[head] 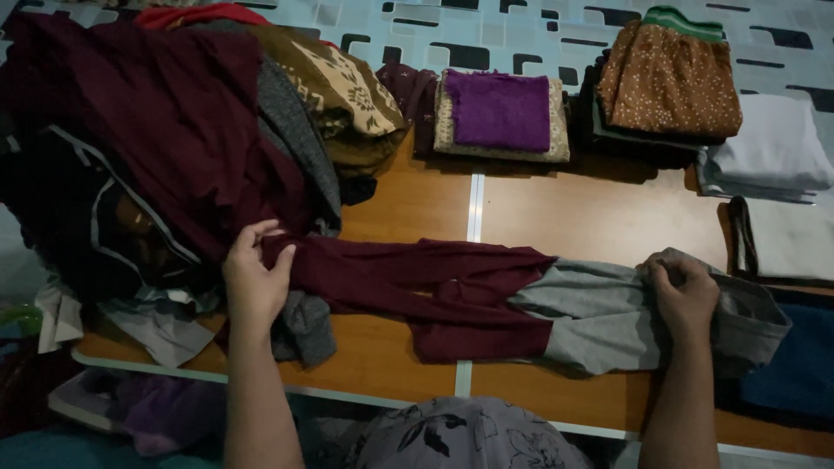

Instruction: Folding various articles of clothing on a low table.

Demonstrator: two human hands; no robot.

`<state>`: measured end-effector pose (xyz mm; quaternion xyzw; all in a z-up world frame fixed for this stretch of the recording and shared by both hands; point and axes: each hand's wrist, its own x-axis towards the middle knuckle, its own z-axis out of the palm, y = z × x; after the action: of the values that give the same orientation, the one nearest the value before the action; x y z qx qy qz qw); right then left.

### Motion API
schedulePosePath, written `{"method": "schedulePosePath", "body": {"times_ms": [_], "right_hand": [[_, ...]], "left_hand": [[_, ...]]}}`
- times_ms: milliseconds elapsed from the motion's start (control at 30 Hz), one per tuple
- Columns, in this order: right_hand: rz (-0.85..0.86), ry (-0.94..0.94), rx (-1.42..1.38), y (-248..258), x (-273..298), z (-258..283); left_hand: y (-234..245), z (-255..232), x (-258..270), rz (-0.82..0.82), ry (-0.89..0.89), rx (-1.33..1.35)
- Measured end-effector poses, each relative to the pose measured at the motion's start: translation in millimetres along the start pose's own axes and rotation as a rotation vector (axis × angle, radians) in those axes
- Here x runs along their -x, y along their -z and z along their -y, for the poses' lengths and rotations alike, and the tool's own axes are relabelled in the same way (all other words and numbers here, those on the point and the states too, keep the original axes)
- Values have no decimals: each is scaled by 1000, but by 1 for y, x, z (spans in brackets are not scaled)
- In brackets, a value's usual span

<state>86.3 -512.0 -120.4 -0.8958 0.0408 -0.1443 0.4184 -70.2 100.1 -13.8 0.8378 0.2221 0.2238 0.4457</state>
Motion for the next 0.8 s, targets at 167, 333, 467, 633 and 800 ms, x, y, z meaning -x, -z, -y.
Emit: {"method": "schedulePosePath", "body": {"times_ms": [167, 333, 467, 633, 800], "right_hand": [[-8, 156, 130, 3, -3, -5], [-23, 122, 24, 2, 0, 1], [-101, 244, 131, -4, -7, -26], [-5, 46, 23, 14, -6, 1], [-125, -210, -188, 111, -45, -21]], "left_hand": [[-10, 9, 1, -89, -95, -227], [-15, 29, -4, -163, -95, -311], [-11, 20, -3, -168, -72, -612], [13, 5, -7, 65, -218, -498], [70, -9, 11, 403, -338, 459]]}}
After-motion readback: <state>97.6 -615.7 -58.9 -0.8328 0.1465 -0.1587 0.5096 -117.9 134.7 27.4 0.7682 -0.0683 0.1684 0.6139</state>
